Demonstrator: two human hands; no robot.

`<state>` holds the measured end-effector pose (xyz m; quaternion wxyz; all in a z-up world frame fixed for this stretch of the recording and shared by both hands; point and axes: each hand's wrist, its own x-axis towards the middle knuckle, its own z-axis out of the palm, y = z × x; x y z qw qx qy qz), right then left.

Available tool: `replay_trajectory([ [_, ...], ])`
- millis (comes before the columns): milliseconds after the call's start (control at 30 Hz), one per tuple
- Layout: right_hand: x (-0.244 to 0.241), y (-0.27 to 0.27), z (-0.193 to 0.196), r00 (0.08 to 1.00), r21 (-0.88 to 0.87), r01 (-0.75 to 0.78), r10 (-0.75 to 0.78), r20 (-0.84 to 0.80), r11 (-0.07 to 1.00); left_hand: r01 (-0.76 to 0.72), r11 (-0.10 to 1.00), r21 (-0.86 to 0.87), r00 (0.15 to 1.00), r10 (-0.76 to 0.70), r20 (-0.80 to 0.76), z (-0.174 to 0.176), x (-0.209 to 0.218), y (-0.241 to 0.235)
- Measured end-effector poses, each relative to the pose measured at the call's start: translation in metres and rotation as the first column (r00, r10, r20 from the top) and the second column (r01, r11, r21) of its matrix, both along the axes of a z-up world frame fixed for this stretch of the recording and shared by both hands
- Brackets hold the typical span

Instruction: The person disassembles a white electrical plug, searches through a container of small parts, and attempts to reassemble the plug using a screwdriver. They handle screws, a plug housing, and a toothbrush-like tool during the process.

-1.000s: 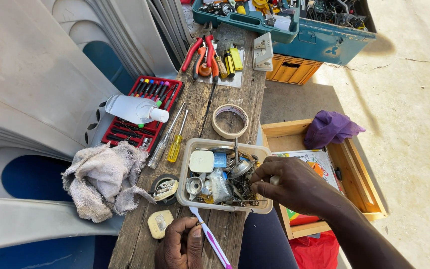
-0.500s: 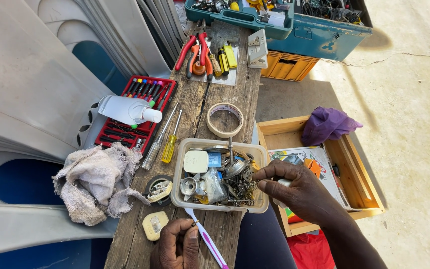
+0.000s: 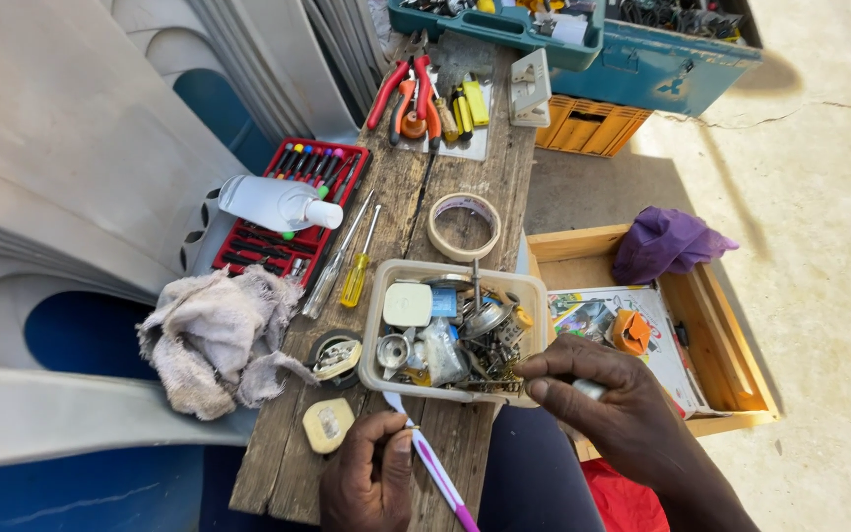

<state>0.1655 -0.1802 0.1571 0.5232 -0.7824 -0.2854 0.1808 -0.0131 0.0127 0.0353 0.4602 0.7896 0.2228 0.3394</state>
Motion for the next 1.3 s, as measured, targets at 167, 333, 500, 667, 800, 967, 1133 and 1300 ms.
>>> replay_trajectory([
  [167,-0.04,0.013,-0.006,0.995,0.035,-0.101,0.101,0.01,0.994,0.15,0.989,0.003,0.986,-0.149,0.079,0.017,-0.002,0.007],
  [333,-0.054,0.012,-0.008,0.994,0.116,-0.106,0.105,0.017,0.988,0.329,0.944,-0.016,0.934,-0.322,0.156,0.044,-0.009,0.007],
  [500,-0.067,0.004,-0.021,0.98,0.145,-0.2,0.201,0.01,0.969,0.466,0.865,-0.185,0.885,-0.45,0.124,0.054,-0.026,-0.007],
  [667,-0.079,-0.01,-0.04,0.933,0.244,-0.211,0.27,-0.239,0.946,0.573,0.794,-0.204,0.818,-0.54,0.196,0.061,-0.036,-0.018],
  [800,-0.088,-0.02,-0.052,0.873,0.358,-0.171,0.31,-0.376,0.918,0.56,0.806,-0.191,0.827,-0.529,0.193,0.061,-0.046,-0.024],
  [967,-0.095,-0.027,-0.064,0.868,0.388,-0.177,0.329,-0.372,0.905,0.587,0.78,-0.217,0.808,-0.548,0.215,0.06,-0.056,-0.03],
  [1133,-0.1,-0.027,-0.056,0.841,0.401,-0.194,0.362,-0.401,0.895,0.586,0.777,-0.229,0.809,-0.549,0.209,0.063,-0.06,-0.029],
  [1300,-0.106,-0.028,-0.046,0.774,0.431,-0.243,0.441,-0.454,0.869,0.614,0.758,-0.219,0.789,-0.595,0.154,0.074,-0.062,-0.025],
])
